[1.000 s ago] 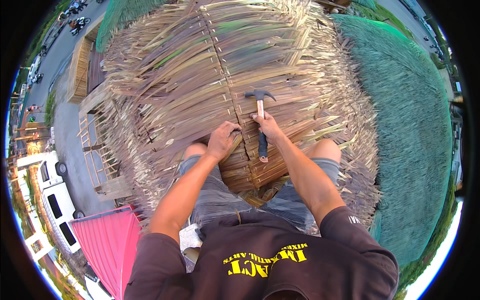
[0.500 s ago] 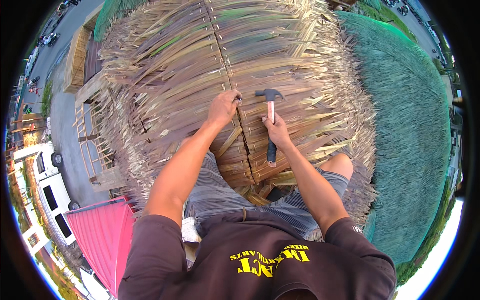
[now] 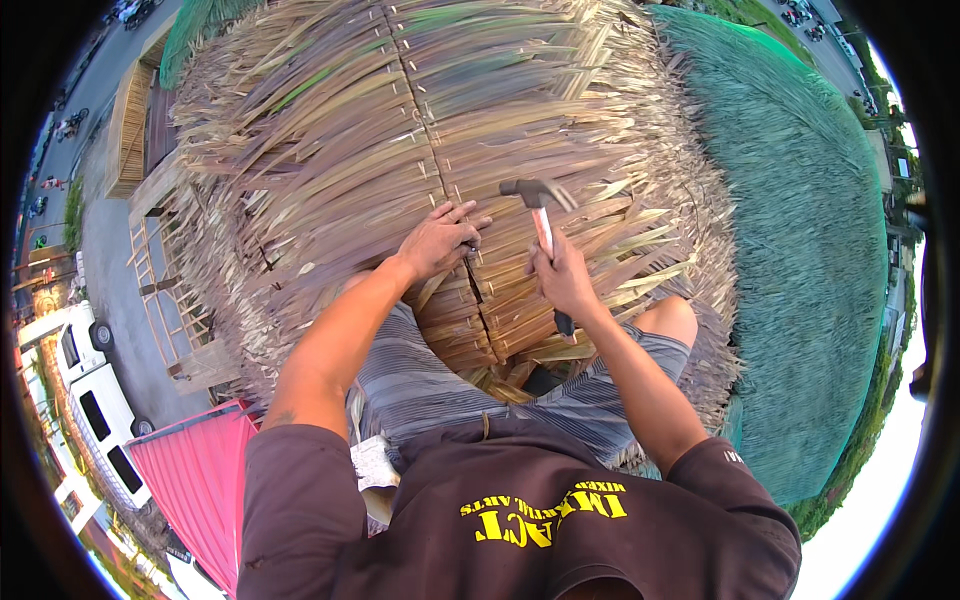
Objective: The person is on a thatched roof, using a hammer to drive nails into wooden battens to secure layers of dried palm leaves. They repeatedly position the leaves, align them with the underlying structure, and hammer fasteners to hold the thatch in place.
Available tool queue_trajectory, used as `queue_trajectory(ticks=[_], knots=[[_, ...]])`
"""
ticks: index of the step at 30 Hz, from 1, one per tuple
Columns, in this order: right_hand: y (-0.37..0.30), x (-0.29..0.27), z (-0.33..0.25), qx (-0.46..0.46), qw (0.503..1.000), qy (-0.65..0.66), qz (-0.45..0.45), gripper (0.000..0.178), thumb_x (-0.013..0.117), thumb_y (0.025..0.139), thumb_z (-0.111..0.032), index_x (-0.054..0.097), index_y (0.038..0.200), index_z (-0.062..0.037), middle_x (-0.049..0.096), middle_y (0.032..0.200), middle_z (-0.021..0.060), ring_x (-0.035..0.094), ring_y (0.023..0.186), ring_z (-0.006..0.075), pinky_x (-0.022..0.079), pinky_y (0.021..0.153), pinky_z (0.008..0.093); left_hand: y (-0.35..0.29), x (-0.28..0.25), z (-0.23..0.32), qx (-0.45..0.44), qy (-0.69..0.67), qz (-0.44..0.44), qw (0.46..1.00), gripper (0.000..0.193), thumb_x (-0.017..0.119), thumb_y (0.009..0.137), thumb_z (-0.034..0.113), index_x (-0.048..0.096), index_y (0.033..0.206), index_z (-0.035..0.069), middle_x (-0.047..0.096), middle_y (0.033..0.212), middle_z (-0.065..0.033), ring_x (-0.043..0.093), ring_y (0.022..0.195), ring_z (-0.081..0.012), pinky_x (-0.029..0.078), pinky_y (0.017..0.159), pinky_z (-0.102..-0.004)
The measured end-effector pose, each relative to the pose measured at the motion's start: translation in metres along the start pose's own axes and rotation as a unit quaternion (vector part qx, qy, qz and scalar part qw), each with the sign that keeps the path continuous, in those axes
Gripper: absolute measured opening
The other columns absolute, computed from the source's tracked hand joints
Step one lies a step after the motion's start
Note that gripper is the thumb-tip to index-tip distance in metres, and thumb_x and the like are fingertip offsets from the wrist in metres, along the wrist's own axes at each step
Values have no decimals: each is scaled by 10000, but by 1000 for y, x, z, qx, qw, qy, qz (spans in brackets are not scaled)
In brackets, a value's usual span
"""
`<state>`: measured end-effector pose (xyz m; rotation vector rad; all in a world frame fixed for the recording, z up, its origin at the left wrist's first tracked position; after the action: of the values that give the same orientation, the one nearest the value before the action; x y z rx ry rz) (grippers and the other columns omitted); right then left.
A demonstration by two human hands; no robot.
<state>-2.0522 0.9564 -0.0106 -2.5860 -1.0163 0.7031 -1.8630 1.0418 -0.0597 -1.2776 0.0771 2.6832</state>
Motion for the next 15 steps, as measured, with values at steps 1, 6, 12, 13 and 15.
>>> queue_trajectory(ticks=[1, 6, 12, 13, 15], knots=[[-6, 0, -5, -40, 999, -21, 16, 132, 568, 998, -130, 570, 1018, 1, 642, 728, 59, 611, 650, 142, 488, 603, 330, 1, 1, 0, -10, 7, 9, 1000, 154, 669, 916, 119, 626, 1056, 166, 577, 1471, 51, 356, 1493, -263, 251, 1242, -502], [-12, 1, -3, -63, 996, -54, 40, 116, 573, 987, -117, 560, 1011, -4, 615, 678, 82, 608, 619, 169, 483, 585, 354, 2, 3, 7, -18, 15, 44, 999, 152, 686, 909, 148, 634, 1051, 150, 571, 1476, 60, 352, 1494, -248, 252, 1240, -495], [-41, -13, -14, -113, 984, -126, 51, 156, 587, 932, -93, 491, 1016, -3, 618, 759, 285, 616, 738, 511, 487, 649, 535, 2, 2, 4, -58, -12, 23, 998, 128, 698, 901, 163, 670, 1025, 148, 565, 1484, 68, 330, 1506, -245, 212, 1247, -501], [-46, -12, -15, -117, 982, -141, 42, 162, 592, 930, -101, 486, 1004, -4, 615, 753, 283, 617, 739, 509, 481, 645, 540, 2, 2, 5, -54, -19, 20, 998, 124, 701, 900, 168, 678, 1020, 153, 562, 1487, 69, 325, 1508, -247, 197, 1250, -504], [-55, -7, -14, -134, 977, -162, 22, 178, 604, 928, -118, 476, 980, -5, 610, 742, 280, 619, 742, 505, 471, 637, 548, 2, 4, 5, -62, -49, 9, 997, 123, 717, 892, 194, 685, 1007, 167, 548, 1501, 76, 294, 1524, -263, 156, 1250, -533]])
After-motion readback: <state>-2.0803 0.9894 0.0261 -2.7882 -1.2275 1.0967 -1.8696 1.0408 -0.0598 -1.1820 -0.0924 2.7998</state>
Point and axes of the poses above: each hand's wrist, its own y-axis towards the middle knuckle, its own x-axis out of the palm, z = x × y, the point moved 7 cm from there along y, towards the middle knuckle
